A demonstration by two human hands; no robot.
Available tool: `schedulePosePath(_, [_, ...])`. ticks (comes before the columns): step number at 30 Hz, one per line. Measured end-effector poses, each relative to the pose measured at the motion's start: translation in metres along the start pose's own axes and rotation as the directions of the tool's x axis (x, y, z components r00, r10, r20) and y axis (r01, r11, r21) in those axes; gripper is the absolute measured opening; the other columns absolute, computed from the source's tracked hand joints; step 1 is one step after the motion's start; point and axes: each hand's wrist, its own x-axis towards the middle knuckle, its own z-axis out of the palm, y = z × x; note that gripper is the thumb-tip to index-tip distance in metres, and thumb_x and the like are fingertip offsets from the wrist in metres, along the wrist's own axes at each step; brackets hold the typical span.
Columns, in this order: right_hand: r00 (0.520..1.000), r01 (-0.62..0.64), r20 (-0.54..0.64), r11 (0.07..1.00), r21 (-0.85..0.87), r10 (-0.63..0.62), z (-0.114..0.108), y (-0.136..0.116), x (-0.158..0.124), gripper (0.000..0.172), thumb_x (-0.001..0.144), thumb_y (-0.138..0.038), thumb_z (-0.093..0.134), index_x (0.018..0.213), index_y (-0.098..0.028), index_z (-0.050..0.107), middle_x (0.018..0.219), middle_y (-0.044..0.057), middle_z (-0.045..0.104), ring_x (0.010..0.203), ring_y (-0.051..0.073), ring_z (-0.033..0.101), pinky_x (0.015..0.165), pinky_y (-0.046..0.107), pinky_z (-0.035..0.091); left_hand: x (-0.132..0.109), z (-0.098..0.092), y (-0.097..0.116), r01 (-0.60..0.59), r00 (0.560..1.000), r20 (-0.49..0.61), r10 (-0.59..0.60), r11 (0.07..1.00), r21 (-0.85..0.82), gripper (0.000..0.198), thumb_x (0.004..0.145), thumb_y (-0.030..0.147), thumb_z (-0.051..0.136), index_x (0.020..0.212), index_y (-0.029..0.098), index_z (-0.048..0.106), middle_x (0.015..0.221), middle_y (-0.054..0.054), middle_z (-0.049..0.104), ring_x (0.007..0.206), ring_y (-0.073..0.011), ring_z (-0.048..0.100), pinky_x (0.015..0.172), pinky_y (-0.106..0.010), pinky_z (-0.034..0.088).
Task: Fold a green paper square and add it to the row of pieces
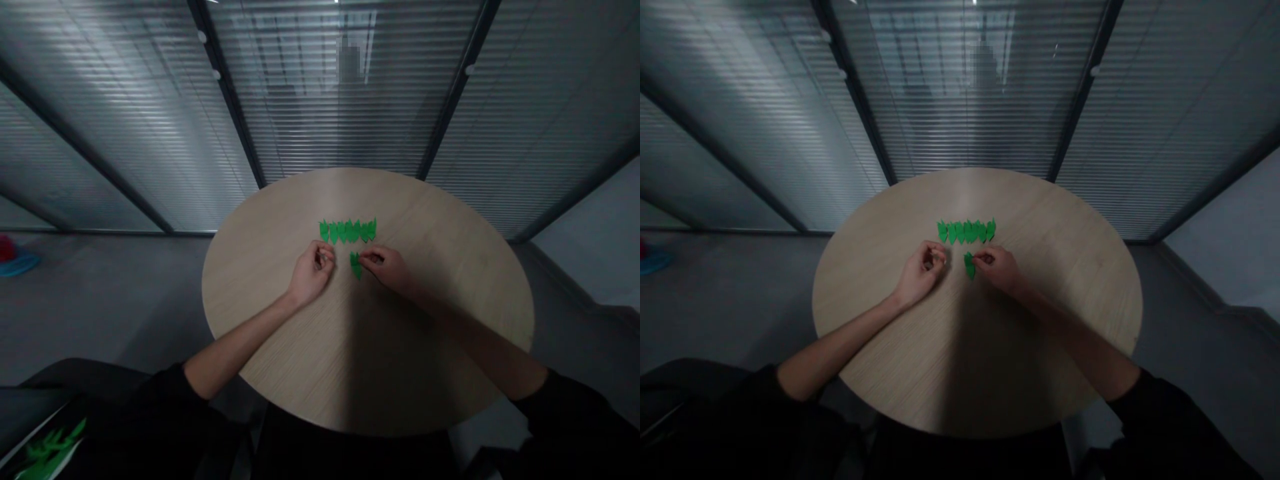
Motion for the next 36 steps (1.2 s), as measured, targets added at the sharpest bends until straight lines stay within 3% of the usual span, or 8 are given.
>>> schedulePosePath(5, [0.999, -0.033, -0.040, 0.998, 0.045, 0.034, -0.005, 0.000, -0.002, 0.025, 0.086, -0.045, 0.066, 0.083, -0.020, 0.069, 0.080, 0.005, 0.072, 0.073, 0.019, 0.064, 0.069, 0.031, 0.048, 0.007, -0.006, -0.005, 0.012, 0.998, -0.062, -0.006, 0.996, 0.089, 0.016, 0.085, 0.013, 0.057, 0.100, 0.019, 0.057, 0.080, 0.001, 0.062, 0.063, -0.0119, 0.053, 0.061, -0.024, 0.039])
schedulePosePath(9, [0.986, -0.060, -0.156, 0.998, 0.032, 0.065, -0.012, 0.003, -0.002, 0.030, 0.082, -0.045, 0.065, 0.070, -0.023, 0.050, 0.065, -0.003, 0.053, 0.061, 0.015, 0.049, 0.059, 0.029, 0.039, 0.010, -0.014, -0.009, 0.027, 0.993, -0.118, -0.007, 0.985, 0.168, 0.011, 0.087, 0.023, 0.061, 0.094, 0.021, 0.053, 0.069, 0.005, 0.050, 0.061, -0.0136, 0.048, 0.060, -0.026, 0.036])
schedulePosePath(13, [0.969, -0.075, -0.236, 0.997, 0.000, 0.073, -0.020, 0.009, -0.002, 0.038, 0.084, -0.042, 0.059, 0.062, -0.026, 0.031, 0.058, -0.006, 0.034, 0.056, 0.013, 0.035, 0.057, 0.029, 0.030, 0.010, -0.022, -0.013, 0.048, 0.990, -0.142, -0.008, 0.959, 0.279, 0.027, 0.090, 0.027, 0.058, 0.072, 0.023, 0.038, 0.063, 0.004, 0.044, 0.059, -0.0140, 0.042, 0.059, -0.028, 0.030])
schedulePosePath(19, [0.968, -0.081, -0.241, 0.996, -0.041, 0.069, -0.028, 0.012, -0.012, 0.051, 0.083, -0.049, 0.059, 0.059, -0.027, 0.021, 0.056, -0.007, 0.022, 0.054, 0.012, 0.026, 0.055, 0.029, 0.025, 0.012, -0.035, -0.019, 0.078, 0.991, -0.129, -0.021, 0.886, 0.456, 0.035, 0.096, 0.028, 0.047, 0.064, 0.024, 0.034, 0.060, 0.002, 0.044, 0.060, -0.0165, 0.040, 0.063, -0.031, 0.028])
schedulePosePath(23, [0.968, -0.080, -0.243, 0.994, -0.074, 0.060, -0.033, 0.010, -0.022, 0.053, 0.086, -0.055, 0.055, 0.060, -0.027, 0.019, 0.057, -0.007, 0.021, 0.053, 0.012, 0.026, 0.054, 0.029, 0.026, 0.011, -0.042, -0.020, 0.075, 0.997, -0.064, -0.048, 0.826, 0.558, 0.041, 0.100, 0.034, 0.043, 0.060, 0.023, 0.038, 0.059, -0.001, 0.049, 0.059, -0.0175, 0.043, 0.062, -0.032, 0.027])
schedulePosePath(30, [0.968, -0.106, -0.244, 0.974, -0.198, 0.056, -0.040, 0.005, -0.032, 0.047, 0.088, -0.050, 0.050, 0.061, -0.027, 0.019, 0.055, -0.006, 0.025, 0.054, 0.013, 0.030, 0.055, 0.029, 0.027, 0.001, -0.056, -0.016, -0.055, 0.982, 0.169, -0.084, 0.729, 0.682, 0.038, 0.098, 0.036, 0.049, 0.064, 0.021, 0.056, 0.068, -0.008, 0.065, 0.069, -0.0234, 0.060, 0.065, -0.033, 0.032])
schedulePosePath(36, [0.984, -0.129, -0.164, 0.912, -0.390, 0.069, -0.050, 0.002, -0.043, 0.041, 0.086, -0.038, 0.055, 0.056, -0.025, 0.030, 0.053, -0.002, 0.037, 0.055, 0.015, 0.033, 0.057, 0.031, 0.023, -0.002, -0.060, -0.018, -0.092, 0.973, 0.209, -0.095, 0.674, 0.733, 0.035, 0.101, 0.038, 0.044, 0.079, 0.020, 0.066, 0.086, -0.012, 0.075, 0.079, -0.0254, 0.066, 0.068, -0.032, 0.038])
